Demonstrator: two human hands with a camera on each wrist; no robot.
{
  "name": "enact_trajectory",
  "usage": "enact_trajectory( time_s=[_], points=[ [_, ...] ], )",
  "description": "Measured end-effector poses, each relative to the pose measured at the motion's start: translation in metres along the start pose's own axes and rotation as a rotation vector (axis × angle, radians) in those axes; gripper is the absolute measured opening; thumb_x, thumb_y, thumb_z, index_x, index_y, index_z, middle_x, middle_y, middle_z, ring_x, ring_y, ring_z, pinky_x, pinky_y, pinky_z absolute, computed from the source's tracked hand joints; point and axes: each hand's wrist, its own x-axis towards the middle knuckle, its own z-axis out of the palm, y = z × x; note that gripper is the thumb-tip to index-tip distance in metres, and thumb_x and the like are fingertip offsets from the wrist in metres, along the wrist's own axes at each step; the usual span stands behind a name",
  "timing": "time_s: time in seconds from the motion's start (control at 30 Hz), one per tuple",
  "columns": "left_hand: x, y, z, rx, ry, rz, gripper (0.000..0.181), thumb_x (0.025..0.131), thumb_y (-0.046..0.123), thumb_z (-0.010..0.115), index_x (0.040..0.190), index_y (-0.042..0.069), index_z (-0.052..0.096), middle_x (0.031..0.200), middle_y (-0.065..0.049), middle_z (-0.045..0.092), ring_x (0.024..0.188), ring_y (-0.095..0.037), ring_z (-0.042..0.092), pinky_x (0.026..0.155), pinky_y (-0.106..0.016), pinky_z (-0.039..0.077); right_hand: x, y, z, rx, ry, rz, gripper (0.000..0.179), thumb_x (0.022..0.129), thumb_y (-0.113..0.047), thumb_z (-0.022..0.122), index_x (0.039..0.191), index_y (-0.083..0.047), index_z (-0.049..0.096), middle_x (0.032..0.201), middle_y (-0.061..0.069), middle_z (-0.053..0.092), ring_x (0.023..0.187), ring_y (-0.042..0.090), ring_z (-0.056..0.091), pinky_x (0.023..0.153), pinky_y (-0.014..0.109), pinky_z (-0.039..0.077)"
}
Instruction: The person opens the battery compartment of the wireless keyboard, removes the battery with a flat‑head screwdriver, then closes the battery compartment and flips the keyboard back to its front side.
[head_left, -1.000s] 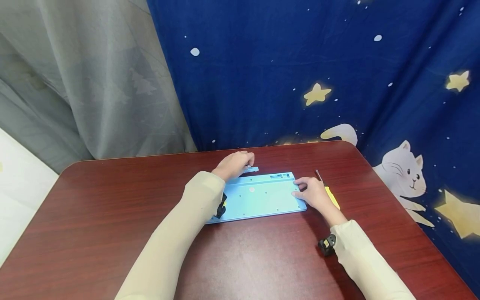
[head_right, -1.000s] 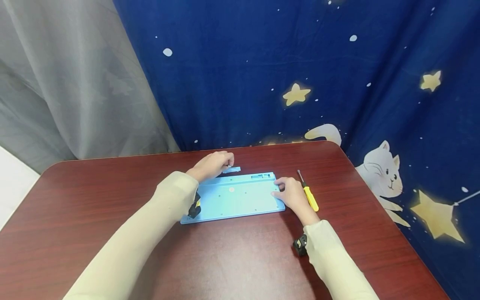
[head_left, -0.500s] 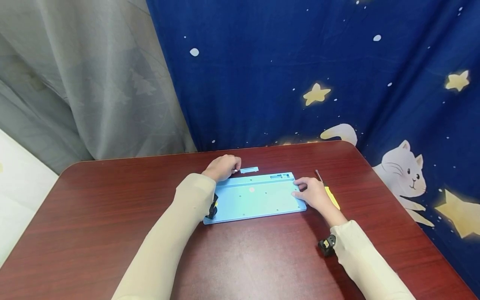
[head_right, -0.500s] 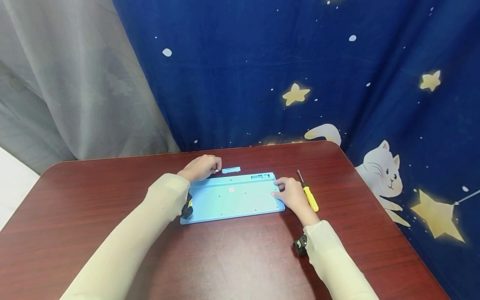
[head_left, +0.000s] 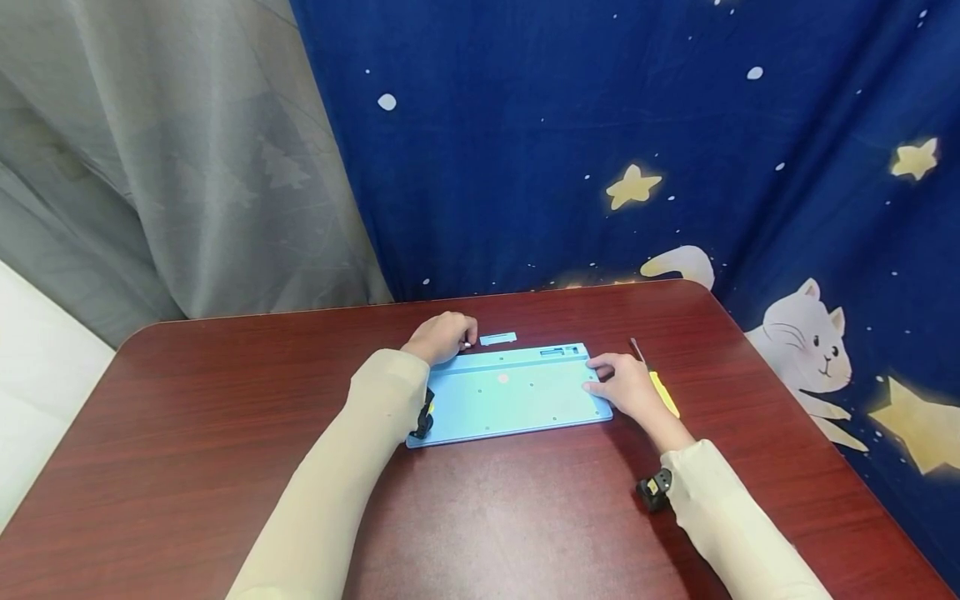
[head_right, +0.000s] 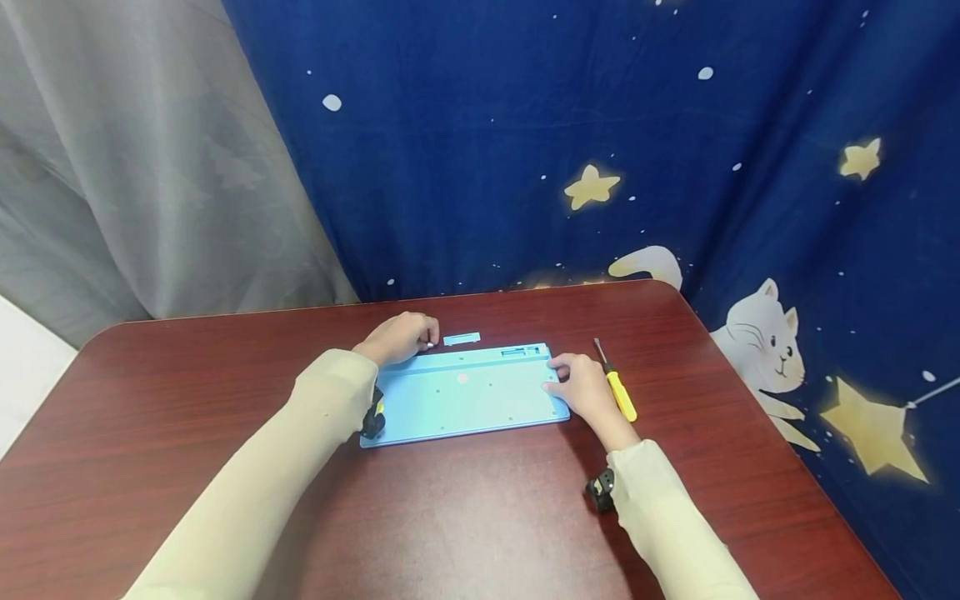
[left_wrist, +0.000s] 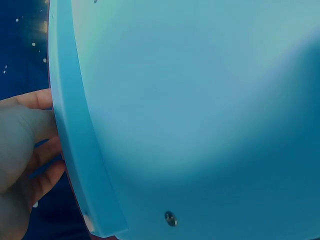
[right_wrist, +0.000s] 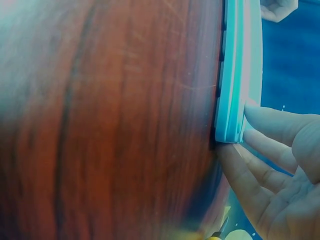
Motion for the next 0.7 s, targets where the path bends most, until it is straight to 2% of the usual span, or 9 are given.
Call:
enact_trajectory(
  time_s=[0.3, 0.7],
  points=[
    [-0.0022, -0.0002, -0.0001, -0.003, -0.004, -0.017, 0.014, 0.091, 0.005, 0.054, 0.09, 0.015, 0.062, 0.089, 0.0, 0.056, 0.087, -0.018, 0.049, 0.078, -0.032, 0.044, -0.0018, -0.0005, -0.0002, -0.001, -0.007, 0.005, 0.037, 0.079, -0.011, 0.072, 0.112, 0.002, 0.062, 0.096, 0.019, 0.064, 0.088, 0.032, 0.059, 0.079, 0.047, 0.046],
    [0.0003, -0.0034, 0.0, 0.003, 0.008, -0.004, 0.013, 0.091, 0.006, 0.055, 0.092, 0.017, 0.061, 0.09, 0.0, 0.056, 0.088, -0.018, 0.048, 0.079, -0.033, 0.044, -0.0009, -0.0008, 0.0005, -0.004, -0.001, 0.009, 0.036, 0.079, -0.01, 0.072, 0.111, 0.002, 0.063, 0.095, 0.019, 0.064, 0.089, 0.032, 0.059, 0.08, 0.047, 0.045]
  ],
)
